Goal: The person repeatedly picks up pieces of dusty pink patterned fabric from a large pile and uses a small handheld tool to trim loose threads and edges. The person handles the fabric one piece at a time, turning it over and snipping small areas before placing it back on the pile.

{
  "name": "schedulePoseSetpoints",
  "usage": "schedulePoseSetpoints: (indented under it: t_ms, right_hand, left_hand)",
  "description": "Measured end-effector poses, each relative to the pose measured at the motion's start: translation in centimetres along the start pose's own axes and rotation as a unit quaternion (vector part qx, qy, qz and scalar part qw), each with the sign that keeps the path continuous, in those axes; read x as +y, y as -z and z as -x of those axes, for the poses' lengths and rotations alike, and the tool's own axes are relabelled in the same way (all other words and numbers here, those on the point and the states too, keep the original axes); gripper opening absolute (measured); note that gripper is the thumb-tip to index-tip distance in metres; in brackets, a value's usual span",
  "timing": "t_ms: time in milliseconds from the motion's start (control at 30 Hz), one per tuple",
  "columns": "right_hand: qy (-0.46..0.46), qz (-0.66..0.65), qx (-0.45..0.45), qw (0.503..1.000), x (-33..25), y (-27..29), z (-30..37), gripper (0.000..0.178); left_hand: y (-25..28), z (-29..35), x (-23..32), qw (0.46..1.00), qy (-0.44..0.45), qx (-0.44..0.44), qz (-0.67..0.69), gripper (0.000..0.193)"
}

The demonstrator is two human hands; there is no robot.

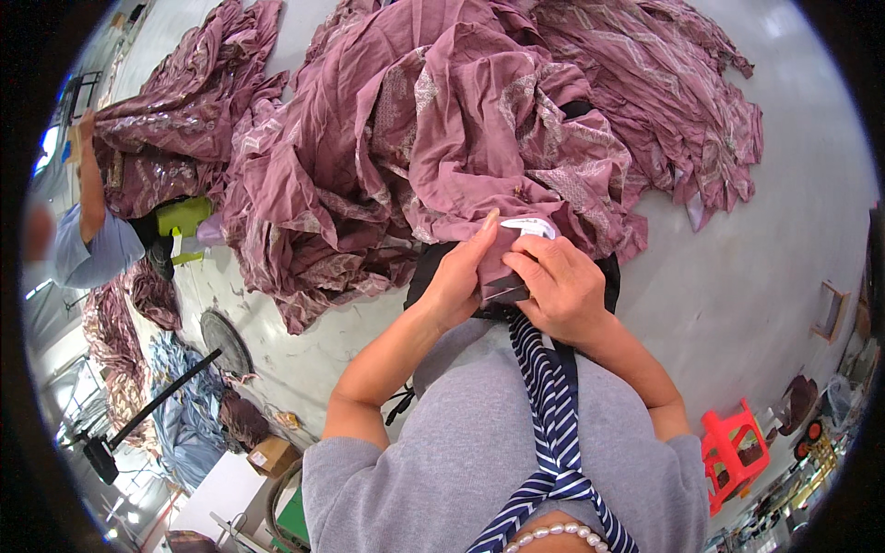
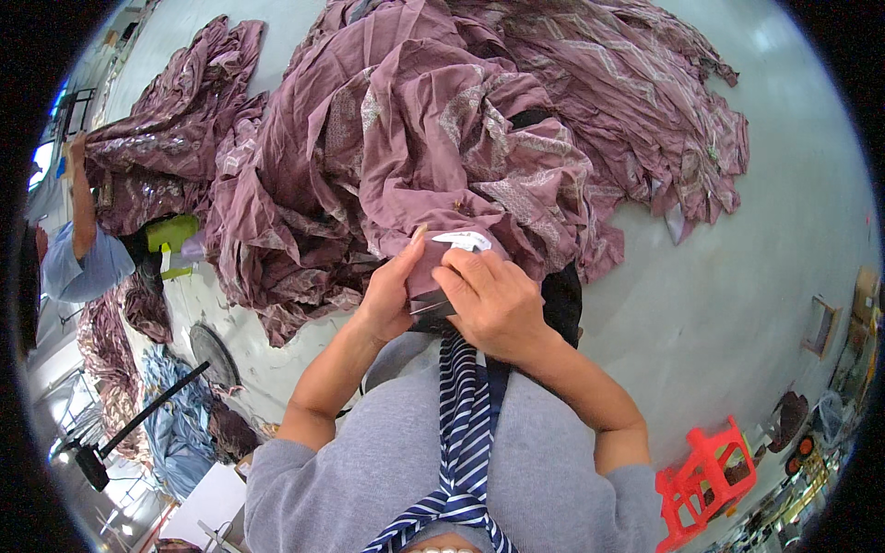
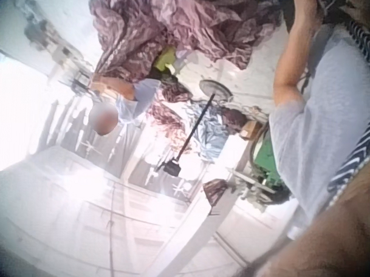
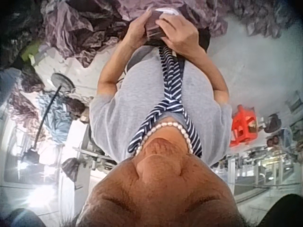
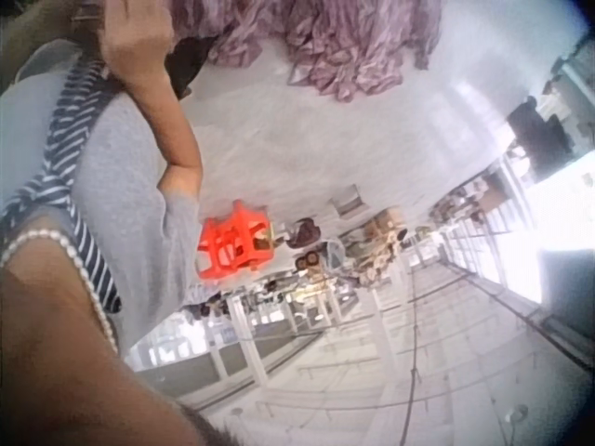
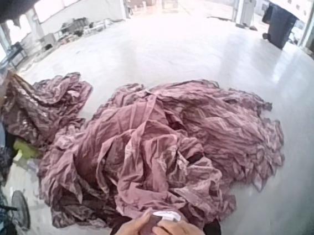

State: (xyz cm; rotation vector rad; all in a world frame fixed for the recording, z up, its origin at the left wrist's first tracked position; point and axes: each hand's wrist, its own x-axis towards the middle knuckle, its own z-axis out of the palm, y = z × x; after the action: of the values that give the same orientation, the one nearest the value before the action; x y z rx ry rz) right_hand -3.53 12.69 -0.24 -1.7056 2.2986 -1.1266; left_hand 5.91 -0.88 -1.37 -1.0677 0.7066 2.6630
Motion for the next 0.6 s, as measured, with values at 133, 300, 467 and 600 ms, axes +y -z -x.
schedulePoseSetpoints:
  t_ms: [133,300,467,600]
  right_hand:
    - [-0.053,-0.114,0.032,0.992,1.4,0.1,-0.7,0.032]
    - [-0.345,-0.377,0.087,0.855,4.4,2.7,0.0,0.007]
    - [-0.344,-0.496,0.134,0.786,6.0,2.4,-0.8,0.006]
    - [-0.326,-0.479,0.117,0.807,5.3,3.1,-1.9,0.007]
  left_hand:
    - [-1.2,0.0,-0.1,0.998,-0.031,0.015,-0.049,0.053]
    - [2.2,2.3,-0.2,0.882,-0.254,0.022,-0.397,0.028]
    - [3.0,0.4,1.6,0.559,-0.554,0.178,-0.591,0.046]
    - [4.4,-1.8,0.9,0.562,-0.51,0.142,-0.635,0.043]
